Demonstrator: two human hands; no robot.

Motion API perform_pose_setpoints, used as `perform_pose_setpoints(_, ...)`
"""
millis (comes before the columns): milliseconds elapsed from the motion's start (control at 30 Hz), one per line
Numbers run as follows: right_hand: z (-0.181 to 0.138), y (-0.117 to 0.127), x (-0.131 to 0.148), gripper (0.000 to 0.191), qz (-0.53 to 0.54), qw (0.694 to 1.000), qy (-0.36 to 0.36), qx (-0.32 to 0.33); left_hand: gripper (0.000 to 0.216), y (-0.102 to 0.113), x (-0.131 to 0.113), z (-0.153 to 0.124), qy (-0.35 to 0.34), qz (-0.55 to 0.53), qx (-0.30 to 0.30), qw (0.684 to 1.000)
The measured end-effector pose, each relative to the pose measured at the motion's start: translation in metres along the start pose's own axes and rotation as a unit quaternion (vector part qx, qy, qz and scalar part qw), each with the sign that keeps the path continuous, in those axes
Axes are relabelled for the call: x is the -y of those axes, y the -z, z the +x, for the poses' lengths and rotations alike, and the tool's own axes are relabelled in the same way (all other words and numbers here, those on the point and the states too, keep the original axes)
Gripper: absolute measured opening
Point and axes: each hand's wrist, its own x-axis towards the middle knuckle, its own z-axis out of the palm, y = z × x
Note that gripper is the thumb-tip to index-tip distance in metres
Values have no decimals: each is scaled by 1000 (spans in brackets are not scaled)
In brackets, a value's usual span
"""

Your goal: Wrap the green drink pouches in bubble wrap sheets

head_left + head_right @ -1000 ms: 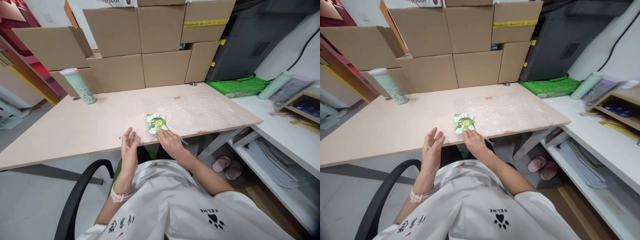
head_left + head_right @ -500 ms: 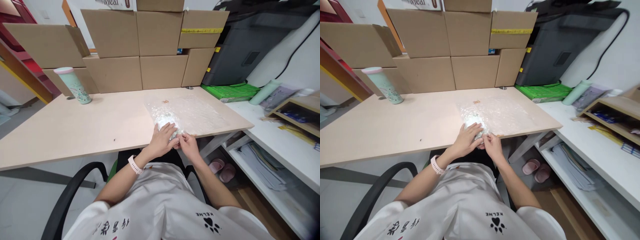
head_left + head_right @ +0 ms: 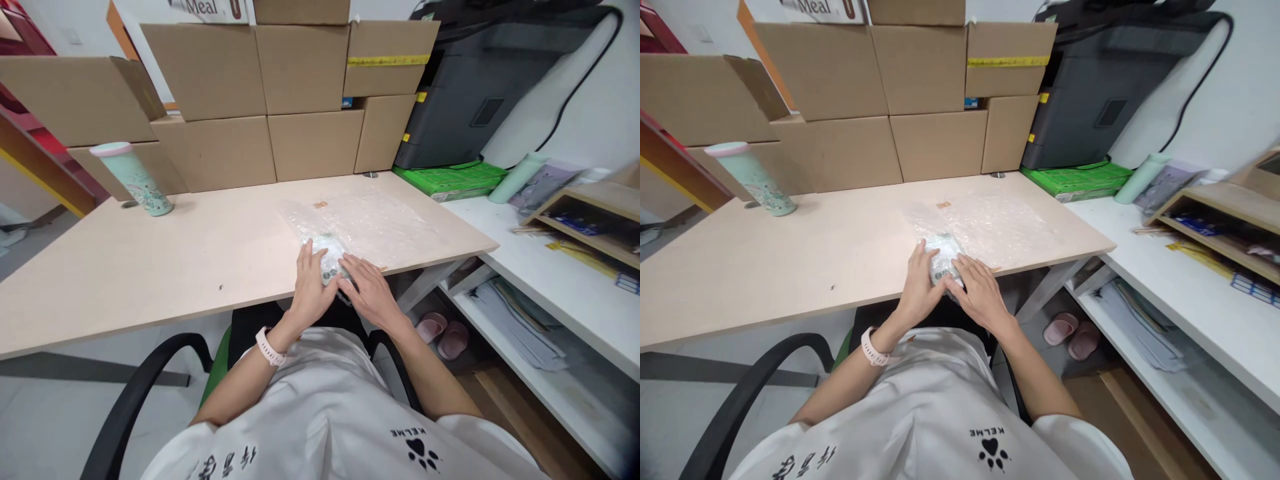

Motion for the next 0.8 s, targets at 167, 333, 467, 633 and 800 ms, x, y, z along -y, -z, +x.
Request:
perform_pose_setpoints(167, -6, -12, 3, 71, -21, 999, 16, -30, 46, 11, 7, 0, 171, -247, 0, 954)
perform_pose_setpoints(333, 3, -15, 16, 31, 30, 990, -79, -117, 45, 18, -23, -9, 150, -303, -11, 941)
perform_pose_setpoints(467, 6, -14, 17, 28, 160, 963, -169, -137, 49, 11, -48, -12, 5, -148, 64, 987)
perform_pose_setpoints(633, 6, -8, 8, 45, 252, 951, -158, -83, 52, -14, -34, 1, -103, 26, 130, 986)
perform_pose_setpoints(800, -5, 24, 2, 44, 114, 990, -73, -37, 76, -11, -15, 4, -142, 38, 153, 977)
